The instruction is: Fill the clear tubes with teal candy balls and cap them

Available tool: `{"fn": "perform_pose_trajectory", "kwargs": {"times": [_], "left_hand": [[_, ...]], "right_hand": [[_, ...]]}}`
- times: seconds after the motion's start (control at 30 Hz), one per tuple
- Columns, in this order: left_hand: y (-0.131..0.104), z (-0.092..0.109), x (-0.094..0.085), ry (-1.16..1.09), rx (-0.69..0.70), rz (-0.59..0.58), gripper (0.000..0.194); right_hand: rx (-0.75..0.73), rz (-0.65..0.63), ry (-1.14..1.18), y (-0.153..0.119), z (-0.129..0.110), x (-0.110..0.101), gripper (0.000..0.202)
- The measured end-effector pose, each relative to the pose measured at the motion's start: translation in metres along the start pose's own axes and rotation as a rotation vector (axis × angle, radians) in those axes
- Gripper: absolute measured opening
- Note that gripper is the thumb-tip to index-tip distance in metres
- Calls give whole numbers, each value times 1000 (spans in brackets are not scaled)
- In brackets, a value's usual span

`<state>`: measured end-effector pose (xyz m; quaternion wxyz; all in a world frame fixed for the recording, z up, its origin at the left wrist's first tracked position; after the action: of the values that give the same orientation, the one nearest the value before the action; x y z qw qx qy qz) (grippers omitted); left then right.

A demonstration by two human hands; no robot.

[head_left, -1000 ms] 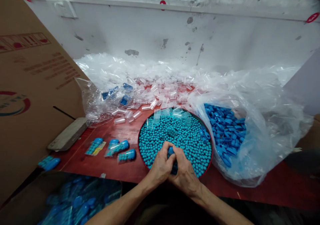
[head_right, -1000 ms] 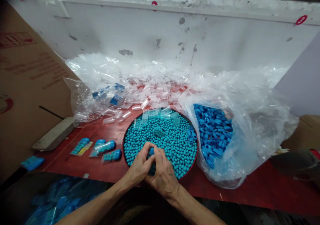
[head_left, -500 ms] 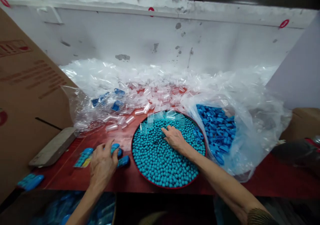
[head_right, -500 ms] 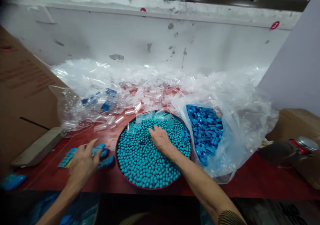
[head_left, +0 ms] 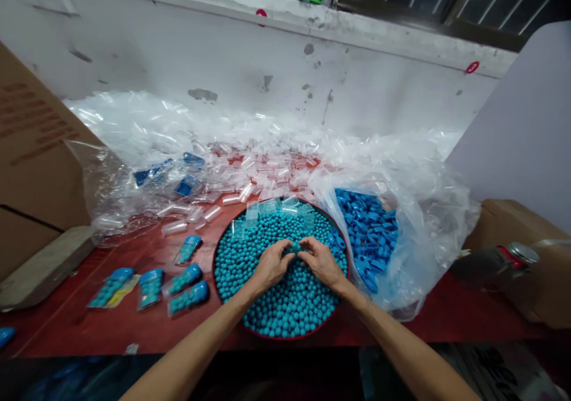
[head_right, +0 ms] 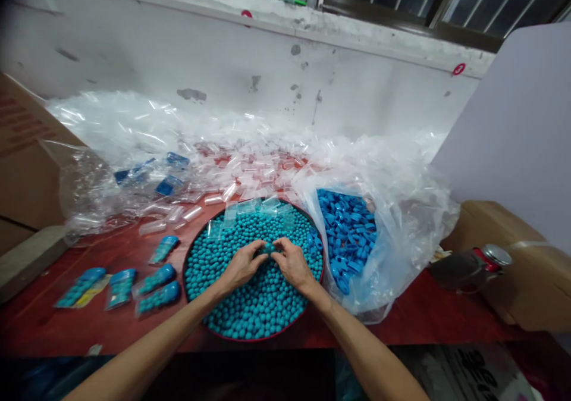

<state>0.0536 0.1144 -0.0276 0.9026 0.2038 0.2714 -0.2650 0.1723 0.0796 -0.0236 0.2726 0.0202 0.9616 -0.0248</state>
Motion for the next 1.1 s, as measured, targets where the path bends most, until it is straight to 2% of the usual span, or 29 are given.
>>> {"fn": "perform_pose_trajectory", "kwargs": {"times": [0.07,0.13,0.2,0.27,0.37,0.47,0.57,0.67,0.73,0.8,0.87,0.93,1.0,1.1], "left_hand": [[-2,1,0,-32,5,-23,14],[-5,2,-2,-53,-7,-32,11],[-6,1,-5,-86,-34,-23,9],[-8,-2,-7,-127,-65,0,8],[-12,-5,-10,-168,-107,31,10],[-18,-5,-9,-219,-152,-8,13],[-23,-3,-4,-367,-226,-95,22],[-27,-6,0,-511,-315,-125,27],[-30,-10,2,-563,-355,-118,25],[-31,-12,3,-586,-344,-96,24],[-31,-9,1,-589,-282,-68,22],[-32,-3,-2,-591,-203,-47,21],[-33,4,-2,-598,-156,-58,22],[-37,10,1,-633,-160,-103,31]], "right_hand": [[-48,-54,-190,-5,-3,-12,25],[-102,-55,-509,-7,-4,-31,30],[-79,-73,-843,-4,5,-47,27],[-41,-132,-1085,-1,17,-55,23],[-54,-188,-1223,2,25,-50,21],[-110,-128,-1221,3,13,-35,23],[-182,-87,-1164,0,-1,-15,26],[-178,-119,-1044,-1,-1,-1,29],[-128,-75,-867,1,1,-4,33],[-70,-40,-580,3,1,-12,26],[-17,-137,-252,2,-3,-11,25],[50,-330,13,-2,-10,-2,31],[138,-474,184,-6,-16,6,31],[262,-617,350,-10,-17,13,36]]}}
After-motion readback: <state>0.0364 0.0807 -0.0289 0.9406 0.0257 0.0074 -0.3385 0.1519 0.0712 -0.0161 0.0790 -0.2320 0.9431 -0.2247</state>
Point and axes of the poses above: each hand's wrist, its own y-axis towards the middle knuckle, its own x-axis out of the palm, z = x × y, the point moved 6 cm from there along y, towards the middle knuckle, and after that the axes turned 8 degrees about x, right-handed, at the moved point
